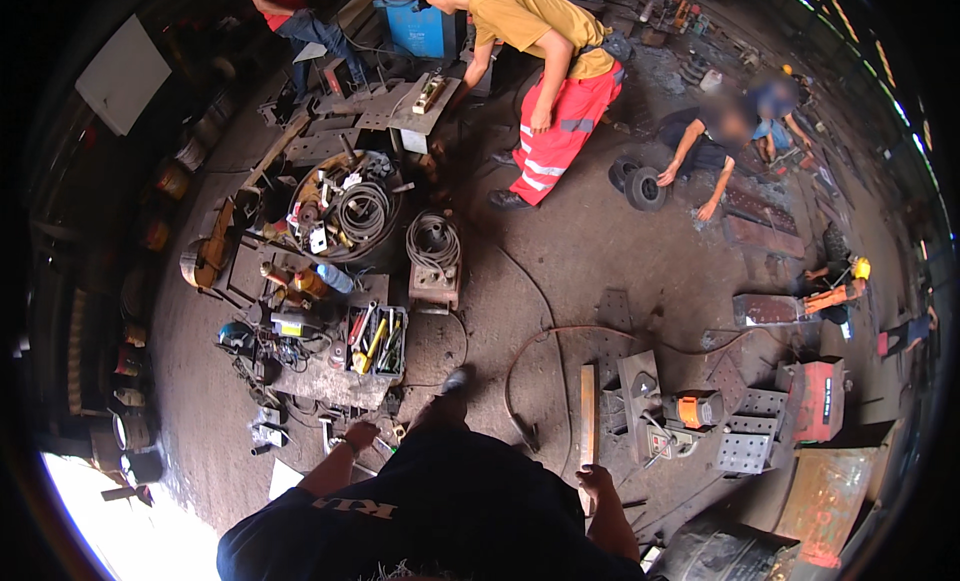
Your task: The person walks through a metal fabrication workshop, picks up a power cord, plugs it into a welding machine, and then picks up a welding torch and a metal rod. The person moves around the workspace while handling these items.
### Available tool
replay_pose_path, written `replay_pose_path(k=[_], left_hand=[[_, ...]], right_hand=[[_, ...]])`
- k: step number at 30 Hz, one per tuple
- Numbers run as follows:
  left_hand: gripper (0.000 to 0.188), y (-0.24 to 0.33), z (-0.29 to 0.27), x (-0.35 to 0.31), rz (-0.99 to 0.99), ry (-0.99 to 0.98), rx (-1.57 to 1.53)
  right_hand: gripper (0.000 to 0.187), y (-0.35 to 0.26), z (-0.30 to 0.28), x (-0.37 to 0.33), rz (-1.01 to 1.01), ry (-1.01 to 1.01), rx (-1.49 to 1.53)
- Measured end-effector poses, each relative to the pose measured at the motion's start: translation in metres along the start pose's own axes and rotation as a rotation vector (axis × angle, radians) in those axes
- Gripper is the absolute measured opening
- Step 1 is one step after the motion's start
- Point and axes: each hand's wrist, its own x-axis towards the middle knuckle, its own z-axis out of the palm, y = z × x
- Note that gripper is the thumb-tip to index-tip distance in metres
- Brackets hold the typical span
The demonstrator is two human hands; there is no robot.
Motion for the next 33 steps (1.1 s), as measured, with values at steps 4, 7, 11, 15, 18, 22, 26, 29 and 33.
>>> replay_pose_path(k=[4,7,11,15,18,22,26,29,33], left_hand=[[0.046,-0.075,-0.09,0.085,-0.358,0.129,-0.153],[0.04,-0.101,-0.172,0.125,-0.362,0.217,-0.157],[0.039,-0.094,-0.257,0.154,-0.503,0.475,-0.487],[0.039,-0.049,-0.28,0.16,-0.417,0.415,-0.484],[0.046,-0.035,-0.245,0.154,-0.427,0.298,-0.535],[0.051,0.021,-0.169,0.113,-0.362,0.082,-0.63],[0.036,-0.003,-0.092,0.012,-0.415,0.225,-0.713],[0.032,-0.001,-0.016,-0.029,-0.714,0.191,-0.977],[0.038,0.035,0.057,-0.111,-0.94,0.156,-1.071]], right_hand=[[0.037,-0.043,0.012,0.021,-0.343,0.144,-0.116],[0.037,-0.125,0.012,-0.036,-0.292,0.211,0.134],[0.036,-0.12,0.021,-0.045,-0.251,0.246,0.218],[0.035,-0.047,0.045,-0.05,-0.119,0.202,0.283],[0.038,0.044,0.069,-0.02,-0.104,0.204,0.049],[0.026,0.15,0.053,-0.023,0.044,0.382,0.133],[0.045,-0.037,0.013,-0.077,-0.066,0.082,-0.225],[0.047,-0.017,-0.019,-0.07,-0.207,0.277,-0.197],[0.049,-0.002,-0.061,-0.04,-0.235,0.264,-0.216]])
